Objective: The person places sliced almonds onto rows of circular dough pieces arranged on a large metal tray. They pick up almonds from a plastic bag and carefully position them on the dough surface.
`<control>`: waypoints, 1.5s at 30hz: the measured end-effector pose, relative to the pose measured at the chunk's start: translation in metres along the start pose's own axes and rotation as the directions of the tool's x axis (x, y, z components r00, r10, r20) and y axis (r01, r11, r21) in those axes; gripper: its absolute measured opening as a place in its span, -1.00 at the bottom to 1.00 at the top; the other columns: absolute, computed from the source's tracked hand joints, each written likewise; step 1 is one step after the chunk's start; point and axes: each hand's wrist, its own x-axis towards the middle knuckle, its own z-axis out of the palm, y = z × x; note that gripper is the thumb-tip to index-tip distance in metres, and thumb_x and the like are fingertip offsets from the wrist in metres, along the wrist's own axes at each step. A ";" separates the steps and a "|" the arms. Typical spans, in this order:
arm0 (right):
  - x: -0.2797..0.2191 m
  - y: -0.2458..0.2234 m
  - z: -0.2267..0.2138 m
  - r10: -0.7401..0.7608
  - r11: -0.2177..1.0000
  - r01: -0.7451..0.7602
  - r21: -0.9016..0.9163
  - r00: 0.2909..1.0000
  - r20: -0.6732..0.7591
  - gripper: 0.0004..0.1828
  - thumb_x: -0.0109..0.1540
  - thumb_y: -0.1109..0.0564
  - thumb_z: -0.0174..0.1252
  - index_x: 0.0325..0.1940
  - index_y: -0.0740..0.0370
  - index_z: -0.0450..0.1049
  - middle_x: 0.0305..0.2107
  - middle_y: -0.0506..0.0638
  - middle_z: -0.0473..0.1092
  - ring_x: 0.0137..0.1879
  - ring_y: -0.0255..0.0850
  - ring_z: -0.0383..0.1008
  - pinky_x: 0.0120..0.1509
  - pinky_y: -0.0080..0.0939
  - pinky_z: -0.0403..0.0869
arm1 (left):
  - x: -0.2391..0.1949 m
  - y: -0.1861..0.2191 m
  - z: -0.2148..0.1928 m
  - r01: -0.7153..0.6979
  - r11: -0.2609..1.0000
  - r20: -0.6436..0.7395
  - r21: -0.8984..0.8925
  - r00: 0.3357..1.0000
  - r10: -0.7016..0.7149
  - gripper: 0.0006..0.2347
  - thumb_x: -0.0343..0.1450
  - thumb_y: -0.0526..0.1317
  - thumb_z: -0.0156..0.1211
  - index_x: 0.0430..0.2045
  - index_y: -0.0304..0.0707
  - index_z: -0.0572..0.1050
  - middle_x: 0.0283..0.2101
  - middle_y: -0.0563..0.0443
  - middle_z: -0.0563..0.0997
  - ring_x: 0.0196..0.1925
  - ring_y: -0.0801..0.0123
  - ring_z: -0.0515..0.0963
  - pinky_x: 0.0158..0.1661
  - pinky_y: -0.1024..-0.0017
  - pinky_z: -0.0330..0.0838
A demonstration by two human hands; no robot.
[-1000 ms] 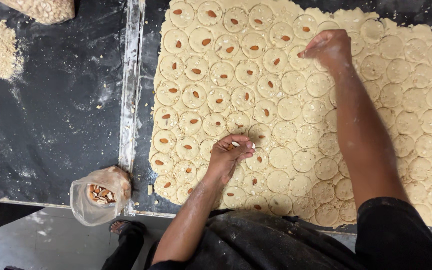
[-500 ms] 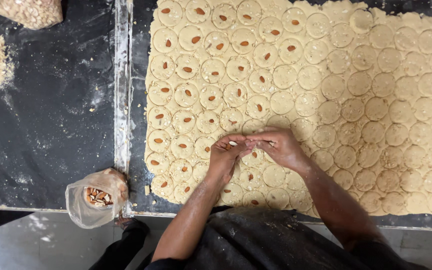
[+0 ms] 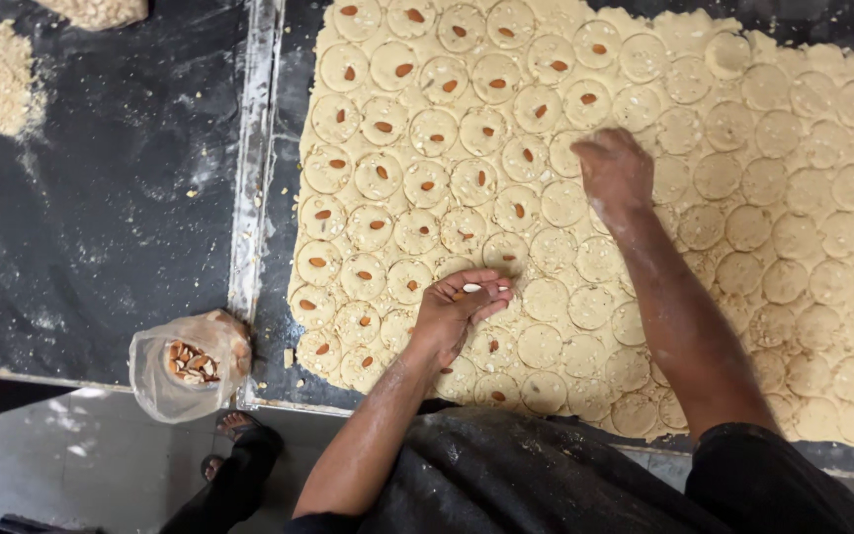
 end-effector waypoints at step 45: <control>-0.134 -0.148 -0.105 -0.048 0.682 -0.349 0.643 0.856 0.516 -0.78 0.24 0.14 0.29 -0.02 0.08 0.64 -0.19 0.01 0.51 0.03 -0.15 0.45 0.29 -0.06 0.39 | -0.069 -0.044 0.012 0.084 0.992 0.042 -0.096 0.996 -0.080 -0.70 0.60 -0.36 -0.23 0.14 -0.70 0.31 0.02 -0.38 0.54 0.04 0.11 0.62 0.11 0.26 0.61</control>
